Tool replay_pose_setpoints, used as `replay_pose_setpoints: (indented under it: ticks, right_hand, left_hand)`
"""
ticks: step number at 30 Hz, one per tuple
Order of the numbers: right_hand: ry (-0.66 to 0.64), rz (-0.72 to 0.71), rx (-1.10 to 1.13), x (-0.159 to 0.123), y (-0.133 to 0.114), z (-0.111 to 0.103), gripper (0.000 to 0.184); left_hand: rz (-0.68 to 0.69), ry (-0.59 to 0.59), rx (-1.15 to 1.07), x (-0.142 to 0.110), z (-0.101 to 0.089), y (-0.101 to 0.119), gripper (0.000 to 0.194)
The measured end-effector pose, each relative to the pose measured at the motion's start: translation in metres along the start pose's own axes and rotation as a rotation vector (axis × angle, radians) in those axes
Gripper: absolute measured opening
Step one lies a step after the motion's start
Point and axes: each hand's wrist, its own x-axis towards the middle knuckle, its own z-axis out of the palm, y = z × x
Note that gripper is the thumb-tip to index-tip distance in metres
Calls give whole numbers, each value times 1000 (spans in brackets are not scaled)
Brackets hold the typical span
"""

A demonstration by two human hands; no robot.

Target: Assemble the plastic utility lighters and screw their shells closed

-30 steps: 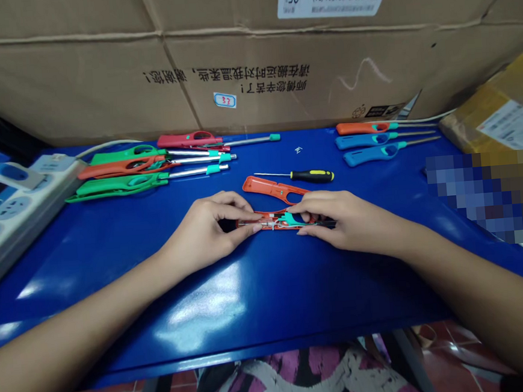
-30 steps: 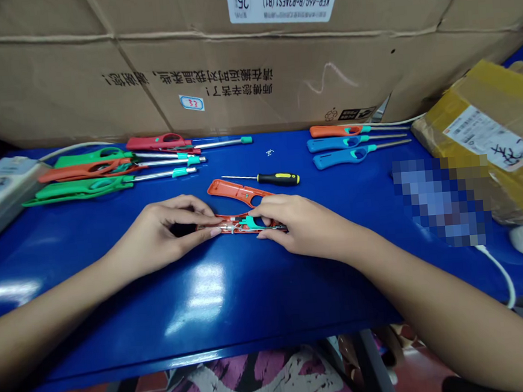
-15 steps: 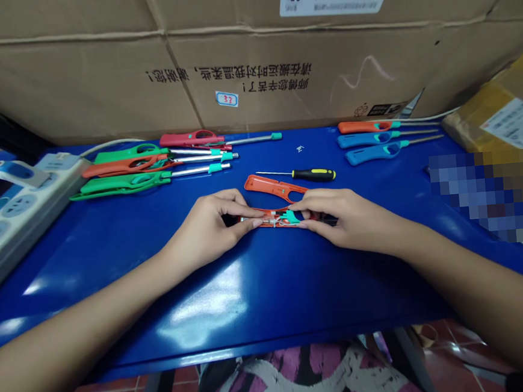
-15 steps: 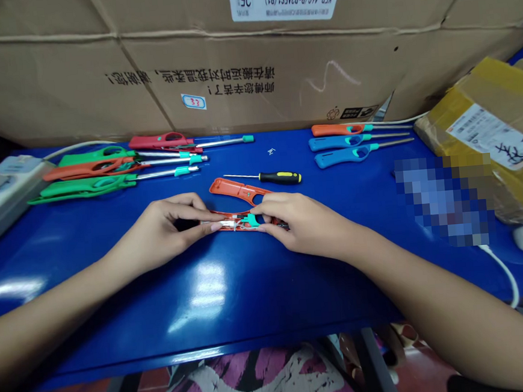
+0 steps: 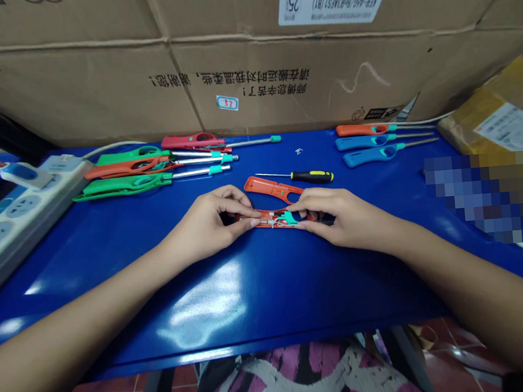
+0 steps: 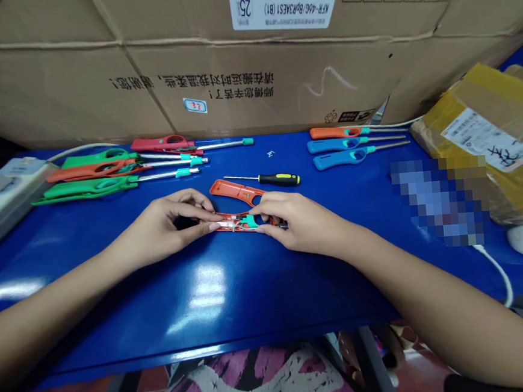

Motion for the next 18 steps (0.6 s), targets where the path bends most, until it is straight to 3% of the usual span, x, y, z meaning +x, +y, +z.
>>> replay_pose_setpoints:
  ticks: [4,11,18]
  right_hand:
    - [10,28,8,0,-2,1,25]
    - [103,89,-62,2,-5,6,25]
    - [131,135,-97,5,-13,11,16]
  left_hand:
    - [72,8,79,-1,-3,2,19]
    - [60,-89,29,-4,-5,6,18]
    - [115,-111,43,-4,-6,9,19]
